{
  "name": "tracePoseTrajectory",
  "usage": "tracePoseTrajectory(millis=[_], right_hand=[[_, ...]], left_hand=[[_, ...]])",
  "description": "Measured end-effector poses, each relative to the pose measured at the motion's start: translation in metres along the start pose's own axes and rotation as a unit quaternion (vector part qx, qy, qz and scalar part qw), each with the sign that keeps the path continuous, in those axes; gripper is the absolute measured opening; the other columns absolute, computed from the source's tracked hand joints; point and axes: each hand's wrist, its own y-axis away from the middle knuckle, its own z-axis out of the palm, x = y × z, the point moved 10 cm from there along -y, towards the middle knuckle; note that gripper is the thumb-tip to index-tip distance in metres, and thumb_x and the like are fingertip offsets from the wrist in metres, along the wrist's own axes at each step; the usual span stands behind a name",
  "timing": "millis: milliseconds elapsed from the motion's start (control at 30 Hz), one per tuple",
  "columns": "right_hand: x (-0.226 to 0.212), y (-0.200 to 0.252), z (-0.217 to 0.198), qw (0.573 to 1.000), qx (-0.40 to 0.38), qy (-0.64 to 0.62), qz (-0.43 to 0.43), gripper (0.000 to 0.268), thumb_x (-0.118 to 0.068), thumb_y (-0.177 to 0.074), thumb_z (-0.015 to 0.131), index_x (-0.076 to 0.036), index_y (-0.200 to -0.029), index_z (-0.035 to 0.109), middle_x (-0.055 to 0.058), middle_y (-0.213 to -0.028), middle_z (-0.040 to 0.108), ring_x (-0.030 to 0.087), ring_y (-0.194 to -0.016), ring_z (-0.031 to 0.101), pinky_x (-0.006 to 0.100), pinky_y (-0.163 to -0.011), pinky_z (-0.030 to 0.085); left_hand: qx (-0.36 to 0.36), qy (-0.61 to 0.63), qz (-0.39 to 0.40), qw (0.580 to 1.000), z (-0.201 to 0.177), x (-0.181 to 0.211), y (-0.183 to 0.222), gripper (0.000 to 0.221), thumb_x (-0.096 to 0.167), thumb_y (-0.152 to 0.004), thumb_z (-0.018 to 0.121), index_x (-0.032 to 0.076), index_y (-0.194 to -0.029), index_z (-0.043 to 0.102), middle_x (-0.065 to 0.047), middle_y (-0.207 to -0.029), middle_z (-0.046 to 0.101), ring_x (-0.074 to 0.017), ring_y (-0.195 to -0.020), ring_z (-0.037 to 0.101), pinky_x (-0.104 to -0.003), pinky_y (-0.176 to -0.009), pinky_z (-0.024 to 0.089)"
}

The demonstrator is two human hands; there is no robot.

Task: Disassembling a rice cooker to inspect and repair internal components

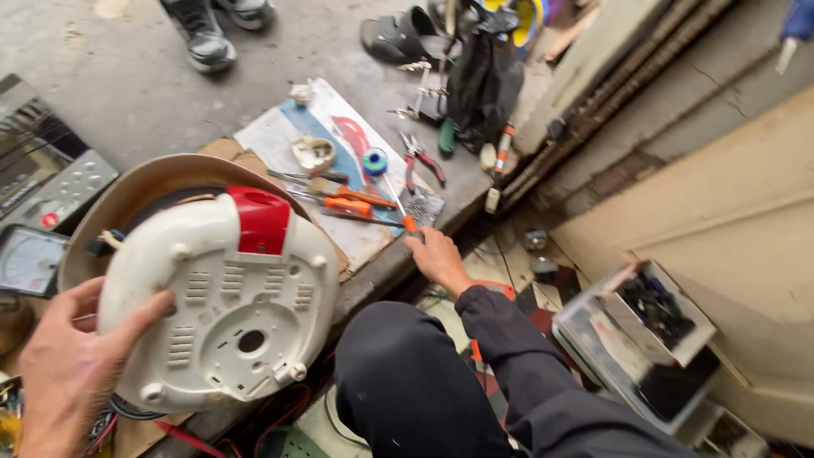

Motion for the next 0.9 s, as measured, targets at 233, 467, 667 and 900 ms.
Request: tracePoseTrajectory(millis=[233,467,667,900], right_hand=[[-0.052,-0.053,-0.024,0.998,0.016,0.049,-0.019,0.037,-0.045,-0.108,0.047,-0.008,-0.108,0.052,0.020,-0.116,0.067,0.046,-0.099,0.057,0.052,-0.084,0.040],[-0.075,-0.067,-0.036,0.997,0.016,-0.073,0.026,0.033,-0.039,-0.109,0.053,-0.009,-0.097,0.061,0.005,-0.085,0.064,0.023,-0.069,0.048,0.044,-0.071,0.036],[-0.091,-0.092,-0.045,0.987,0.112,0.089,-0.070,0.047,-0.047,-0.108,0.050,-0.008,-0.133,0.058,0.024,-0.142,0.066,0.047,-0.129,0.060,0.060,-0.105,0.044],[-0.179,0.063,-0.016,0.982,-0.074,-0.144,-0.094,0.081,-0.068,-0.097,0.041,-0.017,-0.158,0.057,0.014,-0.175,0.048,0.032,-0.152,0.059,0.055,-0.123,0.046]], left_hand=[[-0.025,-0.002,-0.099,0.995,-0.004,-0.003,-0.001,0.089,0.055,-0.077,0.086,0.014,-0.154,0.068,-0.013,-0.143,0.073,-0.0321,-0.125,0.067,-0.053,-0.103,0.050],[-0.033,0.008,-0.120,0.992,-0.001,-0.013,-0.008,0.084,0.052,-0.074,0.089,0.017,-0.148,0.071,-0.009,-0.138,0.076,-0.0293,-0.122,0.068,-0.049,-0.105,0.051],[-0.033,0.007,-0.105,0.994,-0.002,-0.012,-0.011,0.084,0.053,-0.071,0.089,0.018,-0.146,0.072,-0.007,-0.137,0.077,-0.0278,-0.121,0.070,-0.047,-0.107,0.051],[-0.041,0.020,-0.081,0.996,-0.005,-0.008,-0.008,0.085,0.056,-0.069,0.088,0.021,-0.144,0.072,-0.005,-0.137,0.077,-0.0238,-0.117,0.071,-0.043,-0.103,0.053]])
